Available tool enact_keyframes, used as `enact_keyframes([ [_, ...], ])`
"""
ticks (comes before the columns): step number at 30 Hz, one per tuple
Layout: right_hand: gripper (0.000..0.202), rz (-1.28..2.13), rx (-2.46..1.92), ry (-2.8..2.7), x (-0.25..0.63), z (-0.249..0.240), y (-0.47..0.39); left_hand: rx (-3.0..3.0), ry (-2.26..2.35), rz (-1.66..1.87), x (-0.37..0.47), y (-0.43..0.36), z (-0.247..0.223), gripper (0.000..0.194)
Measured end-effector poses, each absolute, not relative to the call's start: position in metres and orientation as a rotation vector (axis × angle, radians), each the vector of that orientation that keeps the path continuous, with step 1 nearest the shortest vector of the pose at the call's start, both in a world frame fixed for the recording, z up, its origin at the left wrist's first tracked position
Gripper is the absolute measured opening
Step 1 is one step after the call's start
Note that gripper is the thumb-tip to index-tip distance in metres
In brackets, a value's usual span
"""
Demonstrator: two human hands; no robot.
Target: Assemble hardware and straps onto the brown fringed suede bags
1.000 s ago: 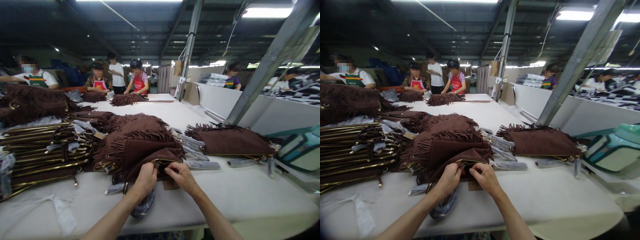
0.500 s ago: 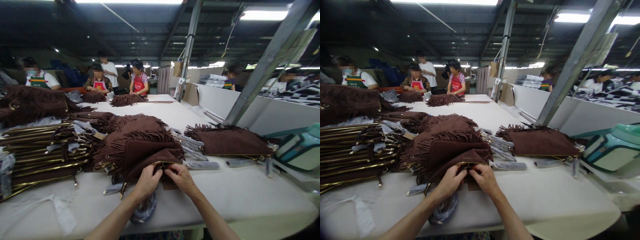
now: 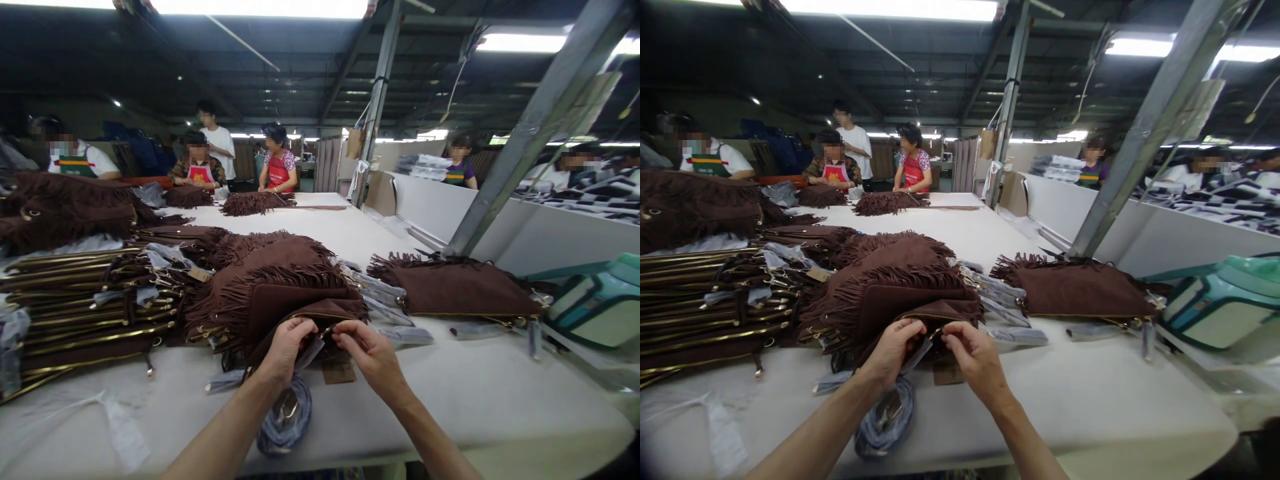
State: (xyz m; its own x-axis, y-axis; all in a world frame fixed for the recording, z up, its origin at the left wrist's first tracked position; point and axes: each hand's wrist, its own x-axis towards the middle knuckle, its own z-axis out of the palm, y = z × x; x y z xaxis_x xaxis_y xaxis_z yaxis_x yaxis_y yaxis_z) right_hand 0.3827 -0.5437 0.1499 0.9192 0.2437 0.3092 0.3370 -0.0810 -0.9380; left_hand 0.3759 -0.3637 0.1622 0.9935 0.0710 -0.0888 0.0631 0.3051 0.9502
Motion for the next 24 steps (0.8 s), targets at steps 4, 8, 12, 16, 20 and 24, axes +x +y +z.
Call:
enact_keyframes([
  [4,0.029,0.008,-1.428,-0.46,0.376,0.152,-0.548,1.103,0.043,-0.14,0.374,-0.362,0.168,0.039],
  [8,0.03,0.065,-1.414,-0.391,0.377,0.147,-0.551,1.256,-0.032,-0.208,0.371,-0.372,0.165,0.038],
  [12,0.036,-0.09,-1.639,-0.417,0.38,0.143,-0.553,1.38,-0.098,-0.167,0.373,-0.382,0.158,0.03],
  [16,0.026,-0.199,-1.658,-0.488,0.38,0.143,-0.551,1.422,-0.096,-0.081,0.376,-0.387,0.151,0.026],
  [20,0.025,-0.15,-1.54,-0.373,0.38,0.139,-0.552,1.485,-0.126,-0.011,0.374,-0.388,0.149,0.021],
  [24,0.017,-0.173,-1.655,-0.355,0.38,0.133,-0.558,1.607,-0.195,0.036,0.371,-0.389,0.151,0.018],
])
